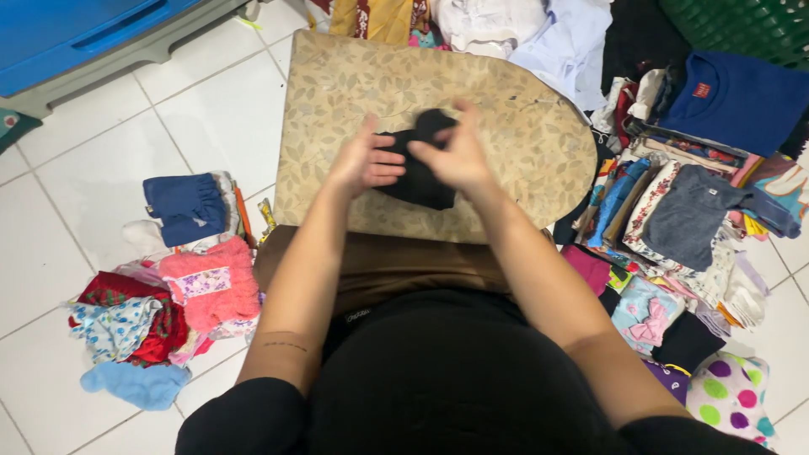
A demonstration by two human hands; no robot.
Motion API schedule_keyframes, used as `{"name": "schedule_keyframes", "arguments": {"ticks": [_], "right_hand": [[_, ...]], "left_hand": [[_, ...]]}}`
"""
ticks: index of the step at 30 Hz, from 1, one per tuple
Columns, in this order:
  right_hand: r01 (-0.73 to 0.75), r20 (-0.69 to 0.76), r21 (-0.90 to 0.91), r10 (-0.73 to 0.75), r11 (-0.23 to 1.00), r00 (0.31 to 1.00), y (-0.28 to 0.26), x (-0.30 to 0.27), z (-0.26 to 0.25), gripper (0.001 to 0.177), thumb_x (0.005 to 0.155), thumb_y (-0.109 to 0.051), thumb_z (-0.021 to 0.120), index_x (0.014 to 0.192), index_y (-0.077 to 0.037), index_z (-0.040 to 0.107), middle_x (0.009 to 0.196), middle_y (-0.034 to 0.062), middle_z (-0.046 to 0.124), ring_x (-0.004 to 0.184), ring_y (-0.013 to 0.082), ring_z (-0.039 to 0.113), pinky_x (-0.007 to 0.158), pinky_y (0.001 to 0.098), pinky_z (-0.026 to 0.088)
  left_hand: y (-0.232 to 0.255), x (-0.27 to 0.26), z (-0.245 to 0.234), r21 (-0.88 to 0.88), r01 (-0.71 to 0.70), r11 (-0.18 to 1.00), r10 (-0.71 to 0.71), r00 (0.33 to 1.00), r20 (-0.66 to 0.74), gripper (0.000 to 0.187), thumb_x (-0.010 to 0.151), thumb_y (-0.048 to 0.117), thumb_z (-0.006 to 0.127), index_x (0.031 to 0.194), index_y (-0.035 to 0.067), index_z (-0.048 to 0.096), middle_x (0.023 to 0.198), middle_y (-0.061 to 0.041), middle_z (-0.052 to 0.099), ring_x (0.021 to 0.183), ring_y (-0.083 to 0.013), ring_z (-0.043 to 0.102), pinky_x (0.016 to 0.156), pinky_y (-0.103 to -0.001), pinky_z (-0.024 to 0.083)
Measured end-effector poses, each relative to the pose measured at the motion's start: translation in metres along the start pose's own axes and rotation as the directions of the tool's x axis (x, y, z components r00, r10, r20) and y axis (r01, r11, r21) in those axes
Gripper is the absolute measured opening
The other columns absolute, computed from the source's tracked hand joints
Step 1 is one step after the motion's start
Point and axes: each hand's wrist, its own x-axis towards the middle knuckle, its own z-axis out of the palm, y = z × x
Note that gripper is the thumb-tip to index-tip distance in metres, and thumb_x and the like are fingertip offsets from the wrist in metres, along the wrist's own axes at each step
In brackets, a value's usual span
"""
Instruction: The person folds several items of clothing on a cushion placed on their lap. They fold a grey bandana, a purple bandana, a black garment, and a light blue shirt, then place each folded item into a pile.
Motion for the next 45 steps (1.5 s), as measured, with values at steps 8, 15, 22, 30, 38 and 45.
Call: {"name": "schedule_keyframes", "arguments": {"ticks": [8, 15, 22, 30, 38, 45], "right_hand": [[0.015, -0.188, -0.129, -0.04, 0.992, 0.981, -0.003, 0.005, 0.0, 0.035, 0.098, -0.008, 0.063, 0.133, -0.004, 0.059, 0.13, 0.0156, 0.067, 0.099, 0.0265, 0.071, 0.089, 0.0384, 0.058], [0.315, -0.111, -0.535, -0.435, 0.784, 0.894, -0.003, -0.024, 0.033, 0.05, 0.104, -0.019, 0.061, 0.148, 0.001, 0.048, 0.156, 0.0225, 0.045, 0.145, 0.0403, 0.042, 0.121, 0.0537, 0.034], [0.163, 0.029, -0.685, -0.197, 0.71, 0.98, 0.004, -0.025, 0.055, 0.071, 0.103, -0.034, 0.055, 0.159, 0.003, 0.03, 0.169, 0.0211, 0.018, 0.157, 0.0413, 0.016, 0.121, 0.0661, 0.01], [0.164, 0.009, -0.642, -0.206, 0.749, 0.978, 0.052, -0.023, 0.057, 0.077, 0.104, -0.043, 0.05, 0.162, 0.0, 0.022, 0.171, 0.0194, 0.017, 0.158, 0.039, 0.013, 0.126, 0.06, 0.01], [0.145, 0.066, -0.637, -0.134, 0.757, 0.989, 0.08, -0.021, 0.065, 0.078, 0.103, -0.044, 0.047, 0.161, -0.001, 0.018, 0.17, 0.0191, 0.015, 0.157, 0.0359, 0.01, 0.123, 0.0596, 0.007], [0.111, -0.136, 0.335, -0.069, 0.936, 0.988, 0.129, -0.003, 0.03, 0.06, 0.114, -0.044, 0.039, 0.154, 0.001, 0.037, 0.159, 0.0232, 0.036, 0.151, 0.0359, 0.029, 0.125, 0.0585, 0.02]], "left_hand": [[-0.005, -0.022, 0.011, 0.694, -0.305, 0.653, 0.607, 0.758, -0.238, 0.055, 0.082, 0.043, 0.083, 0.108, -0.003, 0.069, 0.094, -0.018, 0.075, 0.088, -0.0293, 0.071, 0.077, -0.039, 0.056], [-0.012, -0.031, 0.006, 0.635, -0.49, 0.597, 0.697, 0.709, -0.108, 0.04, 0.091, 0.037, 0.072, 0.111, 0.003, 0.069, 0.097, -0.016, 0.076, 0.092, -0.0316, 0.074, 0.083, -0.04, 0.056], [-0.007, -0.056, 0.027, 0.947, -0.321, 0.01, 0.94, 0.326, 0.1, 0.041, 0.101, 0.028, 0.063, 0.139, 0.011, 0.061, 0.143, -0.022, 0.059, 0.133, -0.043, 0.055, 0.11, -0.054, 0.044], [-0.033, -0.011, 0.021, 0.95, -0.311, 0.029, 0.823, 0.547, 0.154, 0.059, 0.105, 0.03, 0.052, 0.158, 0.009, 0.038, 0.162, -0.026, 0.034, 0.147, -0.0513, 0.032, 0.118, -0.065, 0.024], [-0.04, -0.005, 0.015, 0.934, -0.319, 0.163, 0.826, 0.561, 0.047, 0.074, 0.098, 0.031, 0.068, 0.157, 0.003, 0.034, 0.148, -0.026, 0.048, 0.139, -0.046, 0.043, 0.117, -0.055, 0.034], [0.019, -0.023, 0.024, 0.354, -0.24, 0.904, 0.299, 0.946, -0.122, 0.065, 0.061, 0.021, 0.092, 0.114, -0.008, 0.069, 0.103, -0.02, 0.077, 0.094, -0.0339, 0.077, 0.085, -0.046, 0.064]]}}
